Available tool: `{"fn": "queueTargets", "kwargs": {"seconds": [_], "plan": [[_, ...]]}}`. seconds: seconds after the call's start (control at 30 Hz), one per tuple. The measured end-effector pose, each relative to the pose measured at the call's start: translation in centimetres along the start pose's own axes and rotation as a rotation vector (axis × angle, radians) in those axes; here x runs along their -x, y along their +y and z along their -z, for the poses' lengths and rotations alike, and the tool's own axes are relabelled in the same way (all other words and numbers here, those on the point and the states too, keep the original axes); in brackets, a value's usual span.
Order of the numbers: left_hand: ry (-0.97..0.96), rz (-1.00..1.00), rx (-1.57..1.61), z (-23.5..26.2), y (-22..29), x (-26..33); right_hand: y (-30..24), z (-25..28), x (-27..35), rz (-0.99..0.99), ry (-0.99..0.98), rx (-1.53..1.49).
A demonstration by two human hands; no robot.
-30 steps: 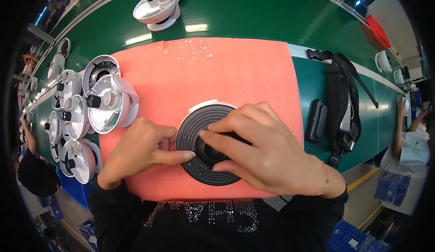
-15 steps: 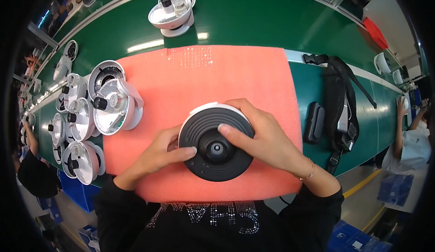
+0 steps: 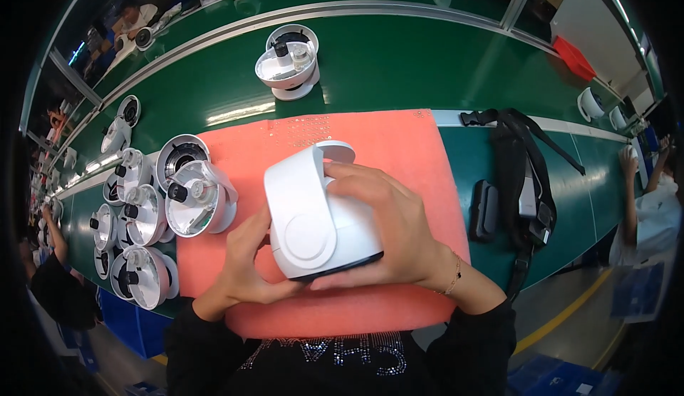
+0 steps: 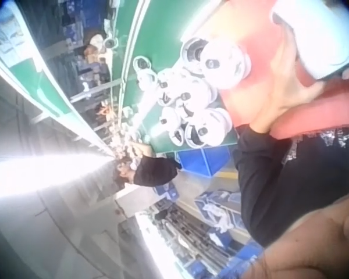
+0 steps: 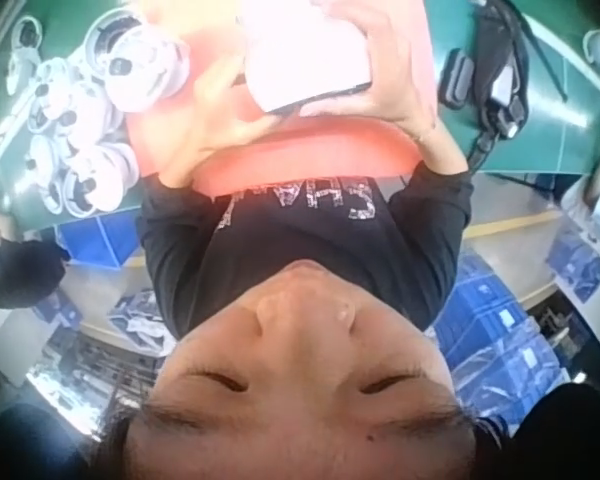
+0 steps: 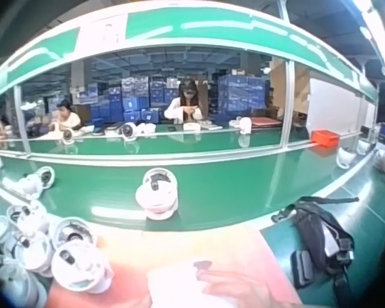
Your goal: Assembling security camera components on a factory production line.
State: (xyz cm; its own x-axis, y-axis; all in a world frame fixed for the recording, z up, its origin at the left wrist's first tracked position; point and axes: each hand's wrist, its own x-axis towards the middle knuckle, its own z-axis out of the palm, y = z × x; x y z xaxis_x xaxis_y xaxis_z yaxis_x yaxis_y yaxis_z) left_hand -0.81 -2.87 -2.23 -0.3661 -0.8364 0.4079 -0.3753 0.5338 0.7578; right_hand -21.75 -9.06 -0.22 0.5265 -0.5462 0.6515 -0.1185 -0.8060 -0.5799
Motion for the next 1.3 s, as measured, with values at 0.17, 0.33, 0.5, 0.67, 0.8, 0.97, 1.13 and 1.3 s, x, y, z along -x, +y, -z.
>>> {"fn": "queueTargets", "kwargs": {"seconds": [0.17, 0.33, 0.5, 0.67, 0.8, 0.97, 1.13, 1.3], "plan": [[-0.025, -0.038, -0.017, 0.4, -0.2, -0.2, -0.5, 0.2, -0.2, 0.134, 0.046, 0.011], [-0.046, -0.009, 0.004, 0.4, -0.2, -0.3, -0.2, 0.0, 0.3, 0.075, 0.047, -0.013], [-0.022, 0.004, 0.010, -0.1, -0.1, -0.3, 0.6, -0.3, 0.8, 0.020, 0.032, -0.067], [-0.007, 0.080, 0.063, -0.4, 0.3, -0.9, 1.2, -0.9, 1.2, -0.094, 0.105, -0.179], [0.050, 0.112, 0.072, -0.6, -0.5, -1.5, 1.5, -0.8, 0.5, -0.039, 0.085, 0.030], [0.197, 0.209, 0.325, -0.7, -2.5, -3.2, 2.5, -1.1, -2.8, -0.166, 0.146, -0.009], [0.292, 0.211, 0.328, -1.5, -3.0, -4.8, 3.8, -1.2, -5.1, -0.377, 0.261, -0.185], [0.393, 0.160, 0.154, -1.9, -3.3, -4.9, 5.2, -1.1, -5.7, -0.315, 0.276, -0.003]]}}
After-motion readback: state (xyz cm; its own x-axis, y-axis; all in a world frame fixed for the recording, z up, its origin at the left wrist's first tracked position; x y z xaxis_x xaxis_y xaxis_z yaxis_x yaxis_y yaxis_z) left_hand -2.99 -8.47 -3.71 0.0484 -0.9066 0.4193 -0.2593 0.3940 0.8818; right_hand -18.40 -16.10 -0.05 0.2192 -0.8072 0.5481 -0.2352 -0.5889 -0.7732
